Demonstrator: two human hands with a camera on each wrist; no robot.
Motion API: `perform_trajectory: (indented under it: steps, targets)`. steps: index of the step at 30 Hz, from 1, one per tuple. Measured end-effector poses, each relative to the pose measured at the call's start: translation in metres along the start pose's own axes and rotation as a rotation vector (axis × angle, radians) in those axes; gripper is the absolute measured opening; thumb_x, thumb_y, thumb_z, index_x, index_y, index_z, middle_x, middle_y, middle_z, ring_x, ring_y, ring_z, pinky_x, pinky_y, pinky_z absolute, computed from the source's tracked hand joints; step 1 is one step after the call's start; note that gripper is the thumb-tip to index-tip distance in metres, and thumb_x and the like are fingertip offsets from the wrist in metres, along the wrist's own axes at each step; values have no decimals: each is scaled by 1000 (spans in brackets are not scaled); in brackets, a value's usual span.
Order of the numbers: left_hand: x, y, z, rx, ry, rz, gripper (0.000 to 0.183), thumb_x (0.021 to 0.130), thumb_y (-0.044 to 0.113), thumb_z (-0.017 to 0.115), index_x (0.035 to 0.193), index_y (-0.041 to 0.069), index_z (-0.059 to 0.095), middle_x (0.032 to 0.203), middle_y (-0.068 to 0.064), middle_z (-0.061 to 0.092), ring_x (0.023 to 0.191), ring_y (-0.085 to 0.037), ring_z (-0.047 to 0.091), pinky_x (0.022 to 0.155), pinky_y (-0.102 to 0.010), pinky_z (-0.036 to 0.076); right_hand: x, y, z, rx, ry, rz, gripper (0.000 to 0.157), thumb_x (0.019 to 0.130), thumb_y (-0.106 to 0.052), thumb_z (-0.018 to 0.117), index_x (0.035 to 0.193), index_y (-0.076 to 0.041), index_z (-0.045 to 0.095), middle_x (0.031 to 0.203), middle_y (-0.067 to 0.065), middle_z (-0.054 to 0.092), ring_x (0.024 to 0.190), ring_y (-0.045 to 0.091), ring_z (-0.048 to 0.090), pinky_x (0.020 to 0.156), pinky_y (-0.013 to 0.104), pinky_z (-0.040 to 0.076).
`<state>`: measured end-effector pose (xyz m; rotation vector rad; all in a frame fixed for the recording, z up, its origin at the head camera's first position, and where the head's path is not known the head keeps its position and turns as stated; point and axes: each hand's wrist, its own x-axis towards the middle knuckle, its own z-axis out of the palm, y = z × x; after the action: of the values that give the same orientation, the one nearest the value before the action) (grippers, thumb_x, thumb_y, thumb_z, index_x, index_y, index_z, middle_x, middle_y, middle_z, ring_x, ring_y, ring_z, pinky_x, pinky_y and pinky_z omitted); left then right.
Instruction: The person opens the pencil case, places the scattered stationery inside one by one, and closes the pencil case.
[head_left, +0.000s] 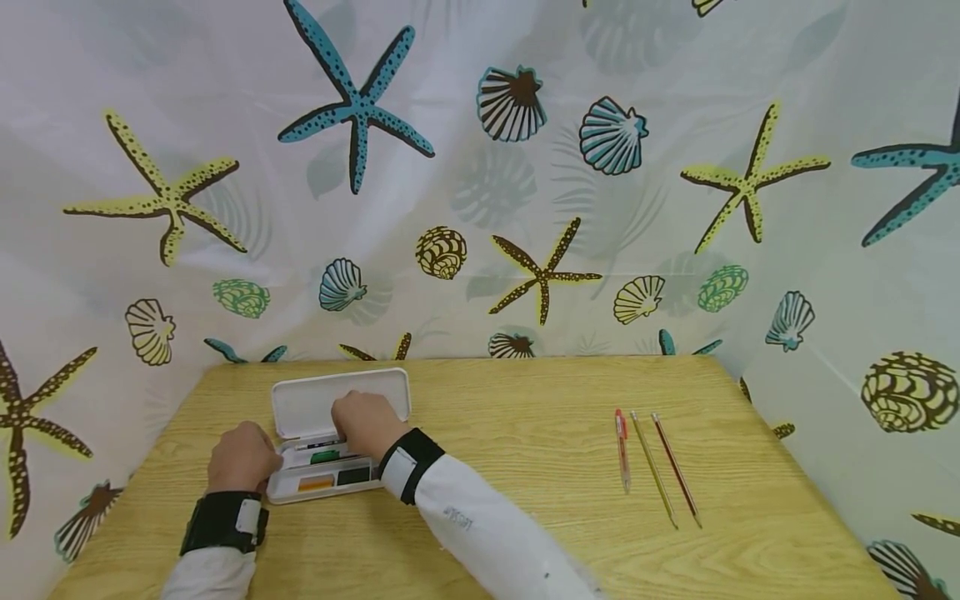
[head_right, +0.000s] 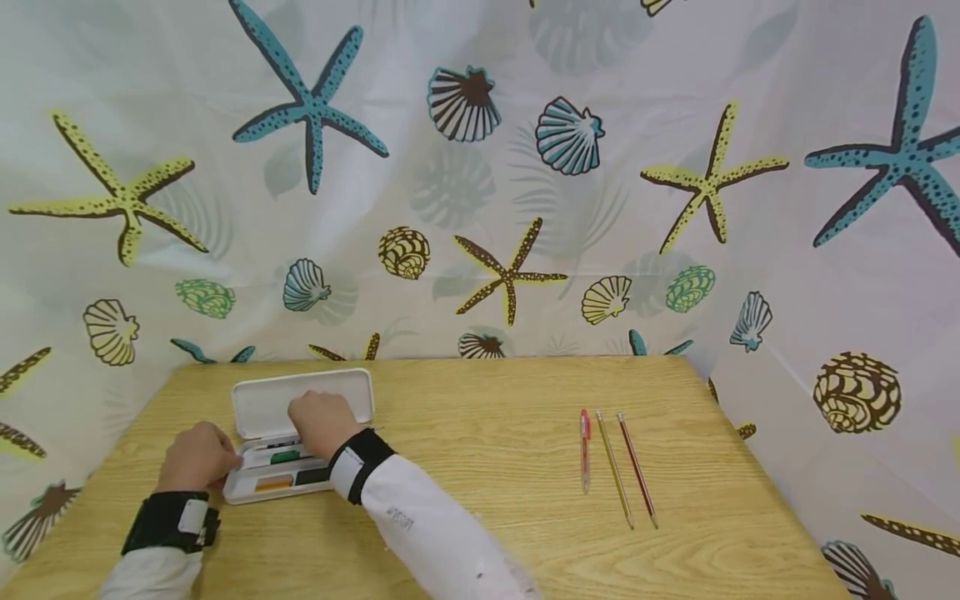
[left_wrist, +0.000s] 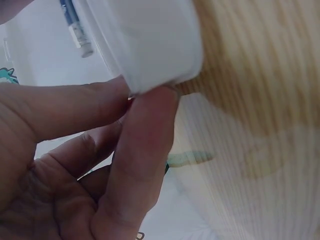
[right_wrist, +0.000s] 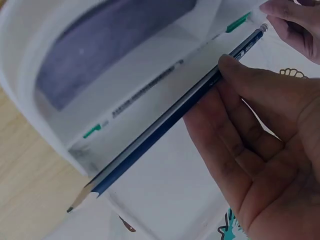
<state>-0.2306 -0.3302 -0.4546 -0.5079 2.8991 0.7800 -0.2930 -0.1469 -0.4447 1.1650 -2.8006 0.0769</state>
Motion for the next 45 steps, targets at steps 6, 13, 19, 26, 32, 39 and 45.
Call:
perform_trajectory:
  steps: [6,13,19,26,32,39,45]
  targets:
    - [-1,0,0,-1,6,5,13,84,5,69,75,-4,67,65,-10,57,61,-26,56,53,-32,41,2,-6,7,-66,4,-18,13,90,-16,78,79,-22,76,80,-9,71,71,5,63,62,23,51]
    - [-2,0,1,-1,21,21,14,83,4,68,71,-1,66,62,-8,56,57,-24,56,51,-31,41,7,-11,14,-110,22,-29,13,93,-18,76,81,-23,75,81,-10,71,73,5,65,63,23,52]
    - [-3,1,1,-1,30,36,14,82,4,69,69,0,66,61,-7,56,56,-23,55,50,-31,41,11,-15,18,-134,21,-28,10,95,-19,73,87,-24,77,85,-10,72,76,5,66,63,23,52]
    - [-3,0,1,-5,30,35,14,82,4,69,68,0,65,61,-7,56,56,-23,55,50,-31,41,7,-17,18,-108,4,-10,6,95,-20,74,92,-24,77,86,-10,72,74,4,64,65,22,53]
    - [-2,-1,1,-15,23,26,13,82,4,69,71,-2,66,62,-7,56,56,-24,56,50,-31,42,7,-18,21,-122,6,-23,5,96,-20,74,96,-23,78,88,-9,73,73,3,63,65,23,53]
    - [0,-1,0,-11,13,16,12,83,4,69,74,-4,67,64,-9,58,58,-24,57,51,-31,42,6,-19,21,-112,2,-28,6,94,-20,76,99,-23,78,88,-9,72,72,3,62,66,23,53]
    - [1,-2,1,-11,5,7,12,84,4,70,75,-4,67,65,-10,58,59,-25,57,51,-31,43,4,-19,18,-97,7,-35,4,95,-19,75,97,-22,77,87,-9,72,71,2,61,65,22,52]
